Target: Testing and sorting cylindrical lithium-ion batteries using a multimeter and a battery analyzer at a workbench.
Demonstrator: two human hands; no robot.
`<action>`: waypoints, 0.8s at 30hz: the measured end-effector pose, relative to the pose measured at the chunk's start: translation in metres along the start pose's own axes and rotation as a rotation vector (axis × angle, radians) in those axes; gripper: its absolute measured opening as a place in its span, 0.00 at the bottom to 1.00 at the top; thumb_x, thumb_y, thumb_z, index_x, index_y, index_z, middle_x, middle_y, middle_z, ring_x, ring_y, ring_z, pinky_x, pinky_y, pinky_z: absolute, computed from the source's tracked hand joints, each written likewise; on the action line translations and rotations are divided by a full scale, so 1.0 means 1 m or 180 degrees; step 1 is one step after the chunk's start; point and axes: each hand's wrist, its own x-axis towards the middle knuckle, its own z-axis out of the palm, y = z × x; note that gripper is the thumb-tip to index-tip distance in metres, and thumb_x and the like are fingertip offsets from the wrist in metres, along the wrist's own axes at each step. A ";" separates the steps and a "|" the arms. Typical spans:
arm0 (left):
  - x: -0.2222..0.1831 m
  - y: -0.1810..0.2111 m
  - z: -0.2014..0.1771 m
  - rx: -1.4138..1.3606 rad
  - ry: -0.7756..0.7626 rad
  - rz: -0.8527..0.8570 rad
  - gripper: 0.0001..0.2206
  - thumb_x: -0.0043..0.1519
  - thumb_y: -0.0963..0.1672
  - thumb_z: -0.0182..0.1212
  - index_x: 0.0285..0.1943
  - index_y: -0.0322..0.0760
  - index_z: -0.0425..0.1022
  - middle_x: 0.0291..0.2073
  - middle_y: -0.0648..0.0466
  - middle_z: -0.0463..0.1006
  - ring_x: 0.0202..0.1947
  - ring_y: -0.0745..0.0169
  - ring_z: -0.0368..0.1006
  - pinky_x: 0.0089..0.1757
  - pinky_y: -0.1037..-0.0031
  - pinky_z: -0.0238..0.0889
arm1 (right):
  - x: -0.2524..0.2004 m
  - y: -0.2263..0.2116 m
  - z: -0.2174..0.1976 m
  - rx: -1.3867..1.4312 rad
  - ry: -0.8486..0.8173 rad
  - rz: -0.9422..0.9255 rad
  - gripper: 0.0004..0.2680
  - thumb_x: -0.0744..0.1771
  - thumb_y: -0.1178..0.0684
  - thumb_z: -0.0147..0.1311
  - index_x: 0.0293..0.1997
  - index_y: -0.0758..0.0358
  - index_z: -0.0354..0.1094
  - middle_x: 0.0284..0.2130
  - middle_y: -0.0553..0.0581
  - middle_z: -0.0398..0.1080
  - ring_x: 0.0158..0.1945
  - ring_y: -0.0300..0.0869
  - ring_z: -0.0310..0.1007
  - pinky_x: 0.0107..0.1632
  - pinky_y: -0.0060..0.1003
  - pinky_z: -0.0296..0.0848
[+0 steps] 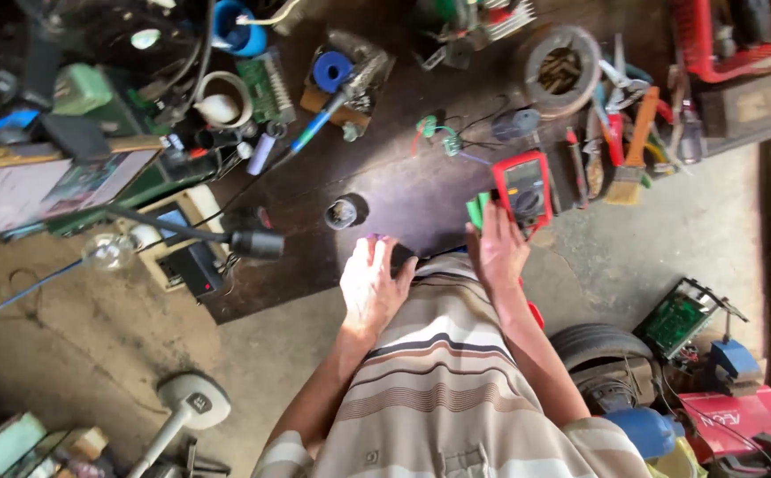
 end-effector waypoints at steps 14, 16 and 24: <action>0.003 -0.100 0.051 0.0385 0.0678 0.0205 0.10 0.57 0.42 0.67 0.45 0.50 0.75 0.44 0.58 0.74 0.36 0.57 0.81 0.36 0.72 0.78 | 0.005 0.007 0.015 -0.0194 0.0020 -0.0018 0.16 0.65 0.46 0.57 0.57 0.59 0.72 0.37 0.55 0.72 0.31 0.45 0.76 0.32 0.35 0.77; 0.000 -0.111 0.052 0.0394 0.0645 0.0072 0.11 0.58 0.42 0.68 0.48 0.49 0.76 0.44 0.56 0.74 0.35 0.55 0.81 0.36 0.69 0.78 | -0.002 0.010 0.022 -0.0220 -0.0002 -0.0015 0.16 0.64 0.46 0.57 0.57 0.58 0.73 0.38 0.54 0.72 0.31 0.43 0.76 0.32 0.34 0.77; 0.007 -0.051 -0.014 0.0914 0.0706 -0.0056 0.29 0.46 0.50 0.78 0.59 0.50 0.76 0.49 0.51 0.75 0.43 0.53 0.80 0.41 0.67 0.77 | 0.013 0.008 0.000 -0.0051 -0.0158 0.0145 0.16 0.63 0.48 0.57 0.55 0.57 0.72 0.35 0.52 0.70 0.30 0.43 0.77 0.29 0.34 0.77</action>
